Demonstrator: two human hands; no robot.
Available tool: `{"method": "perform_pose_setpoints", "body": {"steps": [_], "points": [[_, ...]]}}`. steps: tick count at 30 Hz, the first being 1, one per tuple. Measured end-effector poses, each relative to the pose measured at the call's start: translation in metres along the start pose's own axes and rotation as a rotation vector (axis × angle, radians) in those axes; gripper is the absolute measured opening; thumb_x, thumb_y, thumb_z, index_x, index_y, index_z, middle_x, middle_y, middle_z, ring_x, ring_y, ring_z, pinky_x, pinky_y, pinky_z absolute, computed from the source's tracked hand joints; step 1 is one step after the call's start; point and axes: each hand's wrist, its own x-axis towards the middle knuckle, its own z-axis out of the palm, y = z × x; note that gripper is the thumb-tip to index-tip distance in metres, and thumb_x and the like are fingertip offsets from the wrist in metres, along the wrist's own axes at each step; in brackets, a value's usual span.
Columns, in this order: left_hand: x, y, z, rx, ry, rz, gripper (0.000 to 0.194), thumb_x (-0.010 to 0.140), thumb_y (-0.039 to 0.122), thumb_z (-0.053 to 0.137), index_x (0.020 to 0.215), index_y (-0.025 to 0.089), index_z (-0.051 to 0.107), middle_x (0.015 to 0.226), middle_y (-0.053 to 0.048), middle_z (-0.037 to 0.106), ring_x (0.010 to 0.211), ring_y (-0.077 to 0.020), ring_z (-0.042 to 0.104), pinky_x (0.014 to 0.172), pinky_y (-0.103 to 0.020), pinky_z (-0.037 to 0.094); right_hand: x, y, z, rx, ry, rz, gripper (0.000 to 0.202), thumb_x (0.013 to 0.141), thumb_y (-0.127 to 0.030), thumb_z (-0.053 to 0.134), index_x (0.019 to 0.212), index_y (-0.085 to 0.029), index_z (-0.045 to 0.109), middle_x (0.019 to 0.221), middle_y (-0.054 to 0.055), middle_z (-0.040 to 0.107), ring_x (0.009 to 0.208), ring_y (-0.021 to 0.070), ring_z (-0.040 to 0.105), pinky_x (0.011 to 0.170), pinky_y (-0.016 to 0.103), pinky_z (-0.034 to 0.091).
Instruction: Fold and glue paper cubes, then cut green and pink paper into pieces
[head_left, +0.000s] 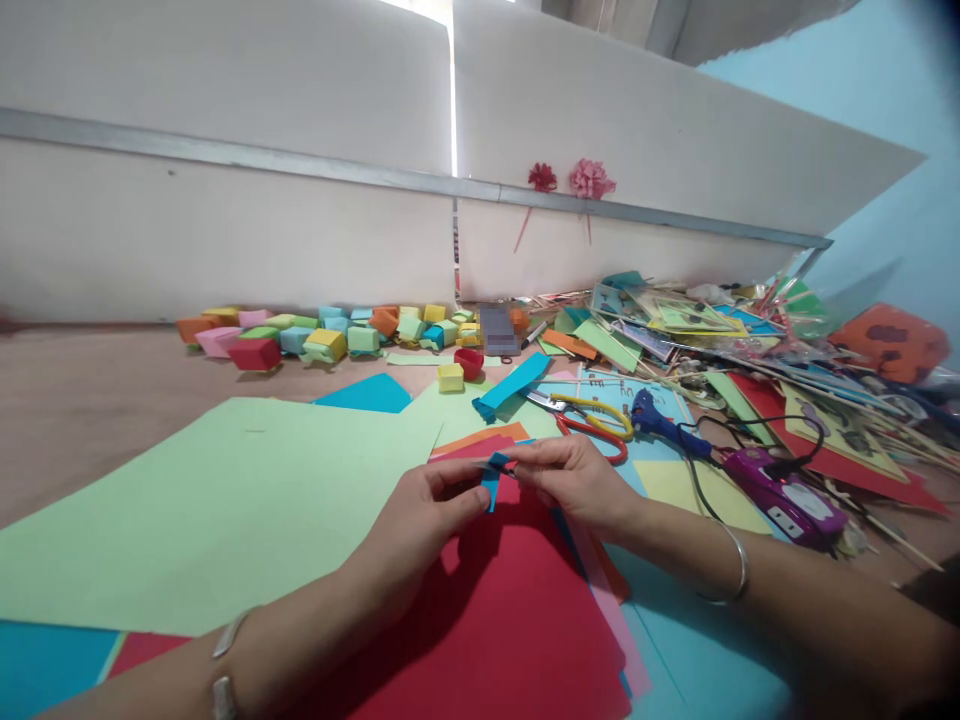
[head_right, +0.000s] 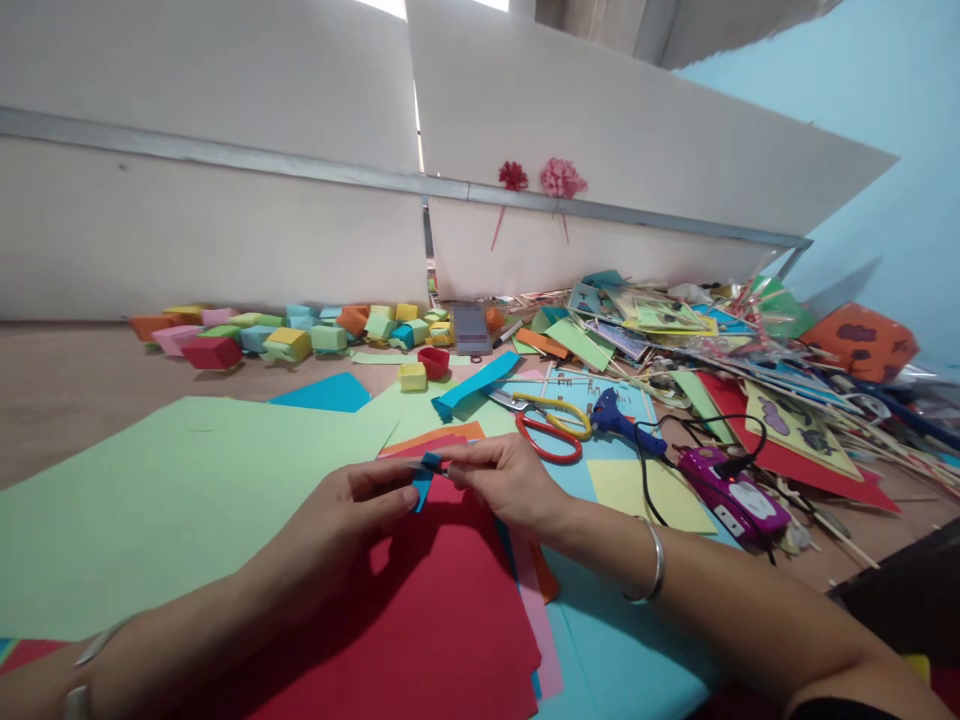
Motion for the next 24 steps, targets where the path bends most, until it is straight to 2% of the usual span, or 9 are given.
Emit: {"method": "perform_pose_setpoints", "body": {"steps": [6,12,16,19,21,24], "points": [[0.0021,0.0009,-0.0001,0.062,0.021,-0.009,0.046,0.059,0.043,0.081,0.095,0.014,0.080,0.083,-0.010,0.075,0.080,-0.0234,0.063,0.074,-0.034,0.049,0.0011,0.0014,-0.0021,-0.056,-0.015,-0.059,0.021,0.080,-0.028,0.066,0.094,-0.022,0.081,0.074,0.000,0.065,0.064,0.0104,0.050,0.061,0.025,0.043],[0.0028,-0.0025,-0.0018,0.103,0.063,0.005,0.042,0.061,0.042,0.078,0.092,0.014,0.079,0.081,-0.010,0.075,0.070,-0.0206,0.061,0.065,-0.033,0.048,0.0020,0.0030,-0.0031,-0.162,-0.018,-0.138,0.027,0.082,-0.021,0.061,0.101,-0.025,0.080,0.077,0.000,0.068,0.069,0.0120,0.054,0.069,0.028,0.047],[0.0013,-0.0033,-0.0020,0.038,0.024,-0.007,0.041,0.061,0.042,0.080,0.091,0.015,0.079,0.083,-0.011,0.075,0.074,-0.0224,0.063,0.068,-0.035,0.050,0.0021,0.0044,-0.0047,-0.207,-0.028,-0.184,0.029,0.083,-0.018,0.059,0.103,-0.026,0.079,0.081,0.000,0.073,0.071,0.0125,0.058,0.073,0.029,0.049],[0.0000,-0.0026,-0.0010,-0.020,-0.019,-0.031,0.045,0.061,0.044,0.081,0.095,0.015,0.078,0.081,-0.010,0.074,0.070,-0.0210,0.063,0.065,-0.034,0.050,0.0023,0.0066,-0.0068,-0.283,-0.017,-0.259,0.030,0.086,-0.018,0.057,0.104,-0.028,0.078,0.086,0.001,0.075,0.076,0.0136,0.061,0.075,0.030,0.050],[-0.0001,-0.0025,-0.0001,-0.032,-0.022,-0.042,0.045,0.061,0.044,0.081,0.095,0.015,0.078,0.079,-0.009,0.074,0.068,-0.0205,0.062,0.065,-0.034,0.049,0.0027,0.0073,-0.0082,-0.343,-0.016,-0.304,0.030,0.087,-0.018,0.056,0.105,-0.029,0.078,0.086,0.001,0.075,0.077,0.0140,0.061,0.078,0.031,0.050],[0.0011,-0.0031,-0.0001,-0.018,0.006,-0.032,0.042,0.060,0.043,0.081,0.091,0.015,0.078,0.079,-0.009,0.074,0.070,-0.0209,0.062,0.066,-0.034,0.049,0.0033,0.0060,-0.0088,-0.353,-0.048,-0.294,0.029,0.088,-0.019,0.057,0.106,-0.027,0.078,0.085,0.001,0.074,0.077,0.0138,0.061,0.078,0.031,0.050]]}}
